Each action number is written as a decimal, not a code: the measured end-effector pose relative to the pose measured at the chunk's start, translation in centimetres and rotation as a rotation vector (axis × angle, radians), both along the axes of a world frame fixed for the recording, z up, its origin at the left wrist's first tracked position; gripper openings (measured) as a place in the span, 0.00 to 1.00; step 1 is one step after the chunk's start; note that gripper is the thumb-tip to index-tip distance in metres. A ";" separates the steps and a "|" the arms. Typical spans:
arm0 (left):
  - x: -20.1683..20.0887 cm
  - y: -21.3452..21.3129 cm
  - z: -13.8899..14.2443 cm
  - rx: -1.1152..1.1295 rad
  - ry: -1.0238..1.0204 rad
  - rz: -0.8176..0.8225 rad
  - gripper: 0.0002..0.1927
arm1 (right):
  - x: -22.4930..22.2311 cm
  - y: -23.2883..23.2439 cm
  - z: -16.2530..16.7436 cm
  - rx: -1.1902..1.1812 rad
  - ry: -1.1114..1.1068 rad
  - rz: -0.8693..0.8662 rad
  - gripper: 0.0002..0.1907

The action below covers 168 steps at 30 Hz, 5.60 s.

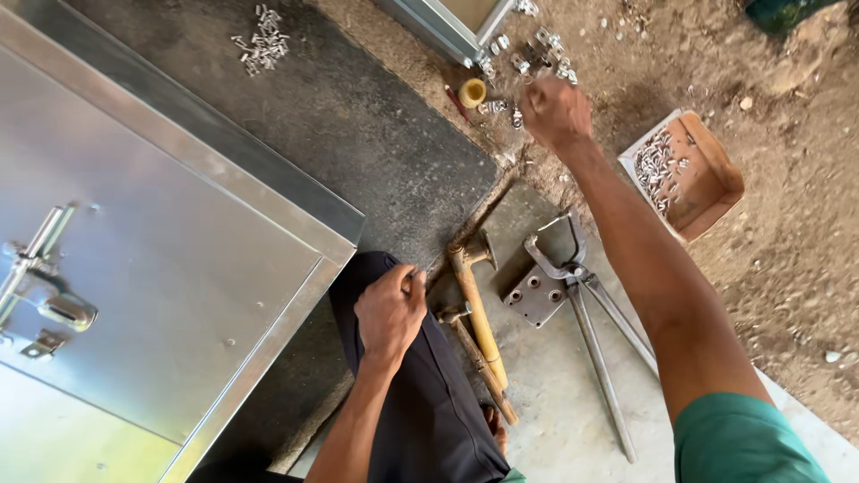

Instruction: The person assembles a metal cabinet by fitting metal panels and frames together, using a hammer to secure joints and a crowbar to bend edges. They install a metal door with a latch and repeatedly adjust the frame and panels to ensure alignment.

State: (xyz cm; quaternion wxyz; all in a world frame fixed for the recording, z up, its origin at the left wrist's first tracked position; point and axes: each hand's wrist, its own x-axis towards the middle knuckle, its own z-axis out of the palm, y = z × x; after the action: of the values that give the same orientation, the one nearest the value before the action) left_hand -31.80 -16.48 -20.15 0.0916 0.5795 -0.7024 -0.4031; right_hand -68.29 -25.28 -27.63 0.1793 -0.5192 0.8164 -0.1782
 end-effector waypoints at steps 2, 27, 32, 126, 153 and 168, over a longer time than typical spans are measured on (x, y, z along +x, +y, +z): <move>-0.8 -0.4 -0.5 0.010 -0.141 -0.066 0.14 | -0.3 -1.4 -1.4 -0.249 0.153 0.094 0.18; 10.8 8.7 6.0 -0.286 0.212 0.072 0.20 | 10.5 -0.7 -5.1 -0.375 -0.145 -0.066 0.09; 15.0 11.6 8.2 -0.064 0.379 0.226 0.23 | 13.6 3.9 0.6 -0.383 -1.386 -0.376 0.16; 51.8 -13.7 7.8 -0.760 0.091 0.471 0.13 | 63.0 -10.7 19.3 -0.612 -0.296 1.059 0.09; 60.4 2.1 13.5 -0.088 1.356 0.951 0.40 | 60.8 -5.0 16.0 0.312 -1.188 0.431 0.34; 61.2 0.3 13.5 -0.032 0.254 1.079 0.46 | 64.2 -2.8 17.1 0.198 -0.800 0.465 0.46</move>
State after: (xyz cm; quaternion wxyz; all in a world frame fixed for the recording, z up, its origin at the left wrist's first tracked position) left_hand 29.43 -16.19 -6.69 0.3780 0.8025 -0.2955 -0.3548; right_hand -4.14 -28.08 -10.49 0.5637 -0.5592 0.5583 -0.2406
